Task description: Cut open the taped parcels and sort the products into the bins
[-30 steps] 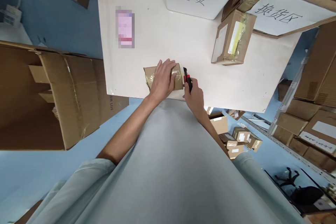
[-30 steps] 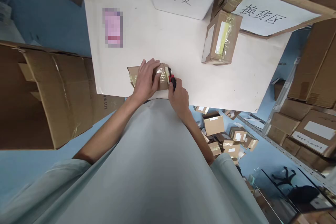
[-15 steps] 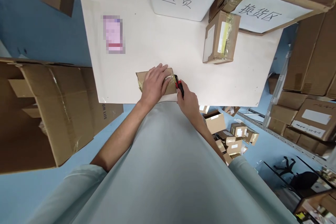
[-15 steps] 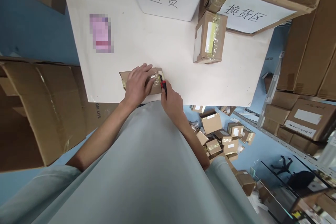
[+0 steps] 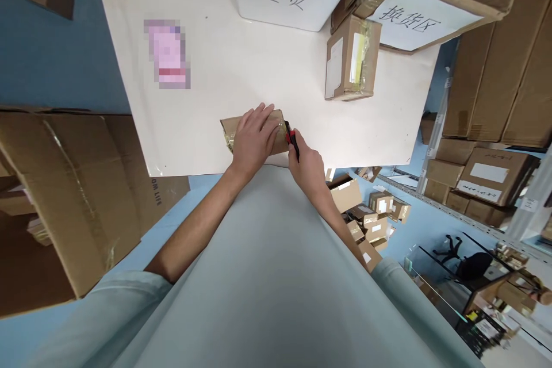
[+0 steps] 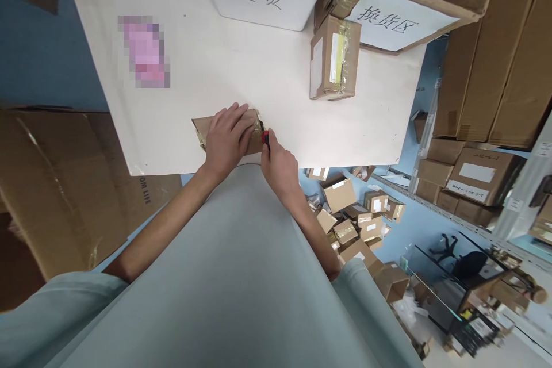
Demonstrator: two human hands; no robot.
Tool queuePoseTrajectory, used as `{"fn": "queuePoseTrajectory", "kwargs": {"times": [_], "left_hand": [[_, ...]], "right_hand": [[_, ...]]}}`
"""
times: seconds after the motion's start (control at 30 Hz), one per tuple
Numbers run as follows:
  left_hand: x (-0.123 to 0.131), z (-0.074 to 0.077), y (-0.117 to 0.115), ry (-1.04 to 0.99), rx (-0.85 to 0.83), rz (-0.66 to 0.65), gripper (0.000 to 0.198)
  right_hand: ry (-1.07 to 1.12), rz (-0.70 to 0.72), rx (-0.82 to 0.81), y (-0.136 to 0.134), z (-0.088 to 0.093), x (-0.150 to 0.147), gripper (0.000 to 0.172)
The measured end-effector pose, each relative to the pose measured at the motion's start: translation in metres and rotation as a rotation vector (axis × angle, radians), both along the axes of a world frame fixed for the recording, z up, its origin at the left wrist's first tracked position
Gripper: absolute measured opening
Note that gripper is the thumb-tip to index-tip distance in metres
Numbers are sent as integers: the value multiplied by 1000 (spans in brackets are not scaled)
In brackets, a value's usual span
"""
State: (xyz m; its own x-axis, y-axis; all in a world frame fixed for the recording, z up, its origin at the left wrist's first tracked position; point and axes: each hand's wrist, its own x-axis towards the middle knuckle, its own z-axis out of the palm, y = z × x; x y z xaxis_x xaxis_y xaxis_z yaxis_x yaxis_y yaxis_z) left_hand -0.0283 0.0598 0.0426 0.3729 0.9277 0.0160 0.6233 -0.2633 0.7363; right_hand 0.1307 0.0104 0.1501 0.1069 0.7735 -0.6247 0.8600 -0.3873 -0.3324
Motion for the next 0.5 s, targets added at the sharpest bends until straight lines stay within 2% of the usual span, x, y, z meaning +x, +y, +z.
{"fn": "queuePoseTrajectory", "kwargs": {"times": [0.17, 0.3, 0.5], "left_hand": [[0, -5, 0, -58, -2, 6, 35], [1, -9, -3, -117, -15, 21, 31], [6, -13, -6, -163, -27, 71, 29]], "right_hand": [[-51, 16, 29, -4, -1, -4, 60], [-194, 73, -36, 0, 5, -20, 62], [-383, 173, -138, 12, 7, -48, 77]]}}
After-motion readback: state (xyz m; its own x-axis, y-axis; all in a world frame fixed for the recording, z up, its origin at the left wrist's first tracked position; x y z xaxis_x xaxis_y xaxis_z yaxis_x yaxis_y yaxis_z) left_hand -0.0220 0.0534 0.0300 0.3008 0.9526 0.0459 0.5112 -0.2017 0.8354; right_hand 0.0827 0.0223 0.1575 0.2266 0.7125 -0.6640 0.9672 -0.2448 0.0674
